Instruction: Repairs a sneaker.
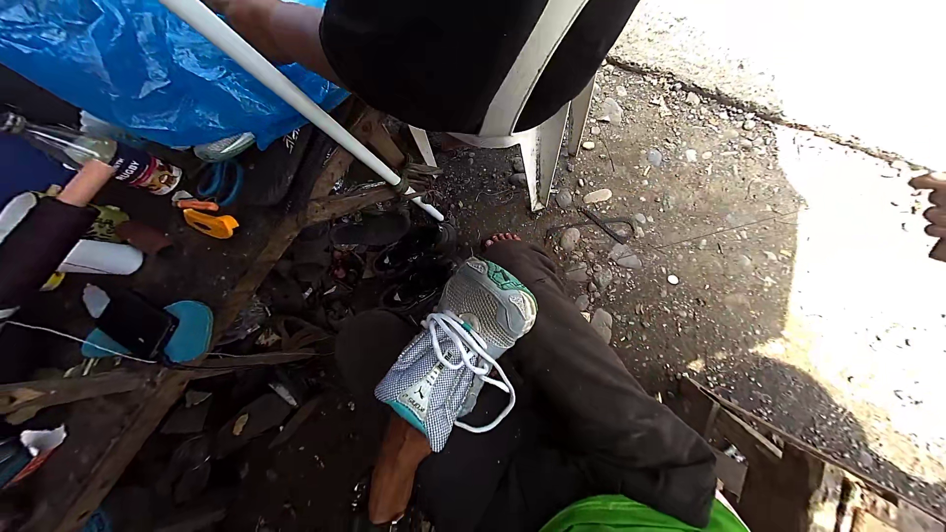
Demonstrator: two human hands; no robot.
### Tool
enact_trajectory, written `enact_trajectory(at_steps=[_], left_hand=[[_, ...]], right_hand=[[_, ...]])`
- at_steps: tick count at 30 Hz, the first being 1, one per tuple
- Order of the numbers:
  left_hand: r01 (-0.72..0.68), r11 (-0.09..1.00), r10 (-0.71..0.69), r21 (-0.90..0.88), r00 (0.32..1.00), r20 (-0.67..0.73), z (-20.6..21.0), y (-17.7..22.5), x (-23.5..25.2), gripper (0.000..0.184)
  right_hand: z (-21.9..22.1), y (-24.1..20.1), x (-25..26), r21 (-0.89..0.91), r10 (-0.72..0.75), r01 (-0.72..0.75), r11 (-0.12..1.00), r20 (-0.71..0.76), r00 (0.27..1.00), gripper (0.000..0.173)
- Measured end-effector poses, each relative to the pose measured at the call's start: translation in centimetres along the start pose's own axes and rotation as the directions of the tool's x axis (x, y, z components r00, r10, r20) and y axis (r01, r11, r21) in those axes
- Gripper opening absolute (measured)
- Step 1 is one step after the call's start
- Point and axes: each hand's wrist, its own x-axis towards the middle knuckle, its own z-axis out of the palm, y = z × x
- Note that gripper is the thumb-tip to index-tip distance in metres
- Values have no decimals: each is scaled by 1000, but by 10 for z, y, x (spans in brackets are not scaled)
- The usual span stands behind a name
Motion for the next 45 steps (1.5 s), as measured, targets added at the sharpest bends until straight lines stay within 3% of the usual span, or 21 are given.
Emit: enact_trajectory(at_steps=[1, 2, 4, 6, 8, 12, 14, 17, 20, 22, 24, 26, 28, 30, 32, 34, 36, 38, 40, 43, 45], left_hand=[[15, 1000, -15, -19, 1000, 9, 0, -5, 1, 47], [25, 996, -25, -88, 1000, 6, 1, -10, 3, 45], [13, 974, -21, -225, 999, -35, 5, -17, 6, 44], [-42, 939, 10, -342, 995, -95, 11, -31, 7, 40], [-38, 939, -1, -343, 993, -114, 12, -27, 6, 37], [-115, 978, 77, -171, 974, -214, 8, -2, 3, 49], [-41, 989, 8, -142, 973, -230, 5, 7, 2, 57], [-109, 981, 66, -159, 965, -254, 5, 4, 1, 64], [-330, 908, 259, -259, 926, -273, -5, -9, 9, 20], [-345, 913, 285, -220, 922, -263, -27, -33, 11, 5], [-229, 963, 169, -146, 926, -337, -55, -72, 6, 7], [6, 986, -81, -166, 889, -451, -82, -127, -2, 11], [235, 904, -400, -357, 760, -512, -103, -182, -13, 14], [378, 784, -612, -492, 607, -507, -116, -227, -27, 17], [537, 761, -640, -364, 531, -555, -123, -260, -39, 23], [627, 774, -561, -89, 614, -555, -130, -288, -44, 31], [546, 838, -457, 14, 715, -529, -127, -278, -42, 36], [358, 934, -290, 15, 779, -556, -117, -206, -33, 41], [63, 998, -60, -15, 803, -593, -93, -122, -24, 29], [-417, 856, 285, -307, 875, -392, -44, -37, -7, 18], [-493, 757, 429, -428, 870, -244, -10, -12, 7, 13]], right_hand=[[38, -18, -10, -289, 121, -202, 936, -275, 954, 17], [60, -26, -14, -421, 147, -268, 867, -296, 944, 27], [109, -43, -30, -505, 36, -111, 856, -156, 987, 34], [182, -73, -64, -366, -119, 100, 925, -29, 992, 24], [252, -100, -97, -45, -274, 290, 956, 223, 936, 21], [362, -135, -146, 340, -582, 482, 808, 591, 559, 28], [389, -147, -156, 427, -636, 486, 762, 632, 443, 29], [399, -154, -153, 419, -640, 503, 756, 635, 432, 19], [393, -157, -150, 388, -639, 531, 753, 624, 450, 18], [388, -157, -149, 382, -642, 538, 751, 612, 462, 18], [386, -157, -148, 386, -645, 538, 750, 608, 463, 18], [386, -154, -148, 396, -652, 538, 744, 604, 458, 18], [388, -151, -148, 408, -655, 529, 744, 603, 455, 18], [388, -150, -148, 415, -647, 510, 753, 605, 463, 17], [388, -151, -148, 425, -644, 494, 758, 606, 467, 16], [383, -151, -148, 416, -636, 490, 766, 604, 481, 15], [378, -149, -147, 388, -627, 505, 771, 603, 493, 15], [375, -148, -147, 350, -608, 514, 783, 604, 515, 16], [374, -148, -144, 319, -592, 519, 793, 606, 532, 17], [378, -147, -139, 324, -601, 527, 785, 606, 522, 17], [384, -149, -140, 345, -605, 518, 782, 620, 500, 15]])
